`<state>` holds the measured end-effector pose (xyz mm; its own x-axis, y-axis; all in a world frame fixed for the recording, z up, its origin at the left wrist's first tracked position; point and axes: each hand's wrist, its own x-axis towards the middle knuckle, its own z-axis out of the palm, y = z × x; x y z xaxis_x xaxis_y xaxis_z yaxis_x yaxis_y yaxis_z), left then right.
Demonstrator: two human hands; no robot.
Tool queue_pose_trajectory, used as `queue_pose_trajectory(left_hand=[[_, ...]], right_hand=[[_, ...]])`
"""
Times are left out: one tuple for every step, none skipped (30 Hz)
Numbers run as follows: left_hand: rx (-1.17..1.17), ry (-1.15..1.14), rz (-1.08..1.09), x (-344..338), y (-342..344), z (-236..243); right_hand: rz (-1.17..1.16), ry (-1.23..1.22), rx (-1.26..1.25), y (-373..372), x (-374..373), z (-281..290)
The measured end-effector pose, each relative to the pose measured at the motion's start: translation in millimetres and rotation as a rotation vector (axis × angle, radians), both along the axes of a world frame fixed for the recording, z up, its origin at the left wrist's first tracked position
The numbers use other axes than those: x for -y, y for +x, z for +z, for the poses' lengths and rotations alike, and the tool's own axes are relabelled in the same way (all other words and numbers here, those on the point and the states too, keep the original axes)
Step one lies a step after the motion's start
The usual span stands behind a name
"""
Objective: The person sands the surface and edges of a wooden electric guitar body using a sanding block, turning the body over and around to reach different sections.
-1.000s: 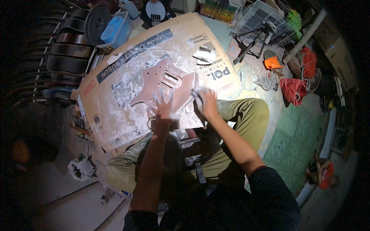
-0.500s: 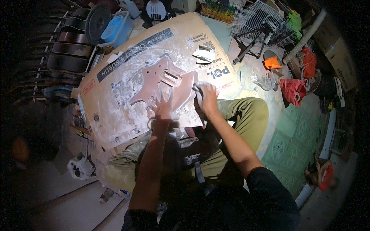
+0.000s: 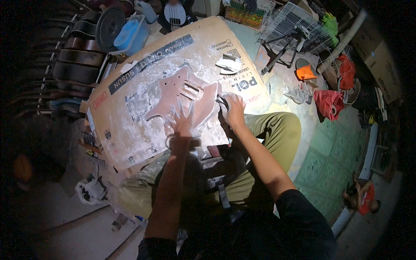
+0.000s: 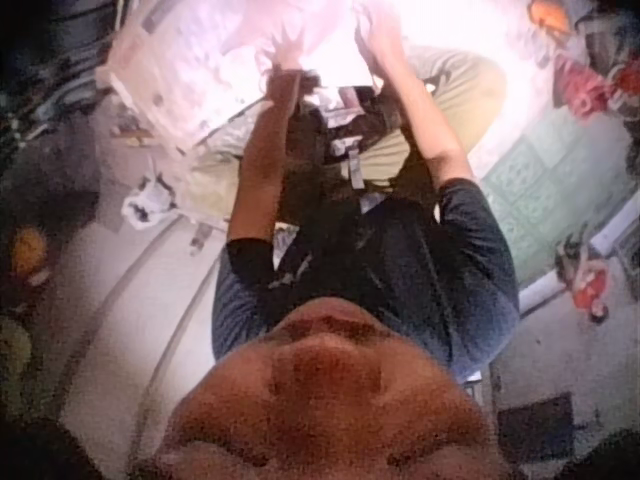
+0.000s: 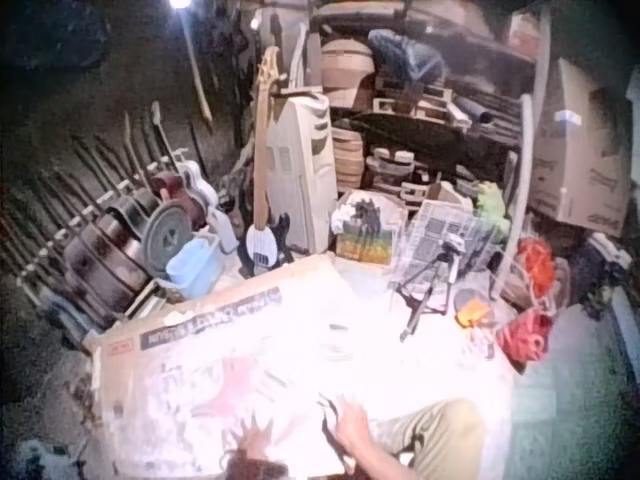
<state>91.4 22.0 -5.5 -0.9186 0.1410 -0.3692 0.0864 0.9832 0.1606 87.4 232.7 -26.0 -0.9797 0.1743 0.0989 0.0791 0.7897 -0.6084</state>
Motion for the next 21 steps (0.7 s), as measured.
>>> queue_pose_trajectory(left_hand=[[-0.025,0.01,-0.006,1,1,-1],[-0.05,0.02,-0.012,3,3,-3],[-0.049,0.019,-0.015,3,1,-2],[-0.048,0.018,-0.018,3,2,-1],[-0.047,0.018,-0.022,2,-1,-1],[-0.041,0.03,-0.007,5,1,-5],[-0.035,0.043,0.008,7,0,-10],[-0.028,0.055,0.022,10,1,-14],[-0.025,0.053,-0.006,2,6,-19],[-0.051,0.044,-0.02,-1,3,-15],[-0.077,0.036,-0.034,-3,0,-10],[-0.157,-0.003,-0.045,11,4,-19],[-0.126,0.01,-0.039,11,2,-19],[-0.096,0.022,-0.031,12,0,-19],[-0.061,0.032,-0.021,12,1,-19],[-0.082,0.039,-0.023,12,1,-19],[-0.102,0.046,-0.024,13,0,-20],[-0.114,0.05,-0.025,14,3,-21],[-0.076,0.022,-0.032,7,2,-12],[-0.038,-0.007,-0.039,0,1,-3],[-0.007,-0.039,-0.039,-4,-2,5]], right_hand=[[0.062,0.006,0.012,12,3,0],[0.123,0.012,0.023,31,8,0],[0.184,0.024,0.017,34,9,5],[0.166,0.013,0.004,28,7,9],[0.148,0.002,-0.008,19,5,12],[0.133,-0.015,-0.007,17,6,12],[0.119,-0.033,-0.005,14,7,11],[0.014,-0.015,0.024,4,8,7],[0.047,0.003,0.022,19,3,-7],[0.096,0.016,-0.008,26,6,-15],[0.144,0.029,-0.038,38,7,-21],[0.241,0.028,0.076,52,20,-1],[0.307,0.04,-0.037,61,16,8],[0.272,-0.05,-0.058,59,12,15],[0.239,-0.143,-0.074,57,10,26],[0.175,-0.154,-0.112,52,8,21],[0.113,-0.166,-0.151,45,6,15],[0.148,-0.147,-0.17,44,7,15],[0.157,-0.102,-0.16,44,4,12],[0.167,-0.057,-0.149,44,2,9],[0.183,-0.015,-0.145,39,2,7]])
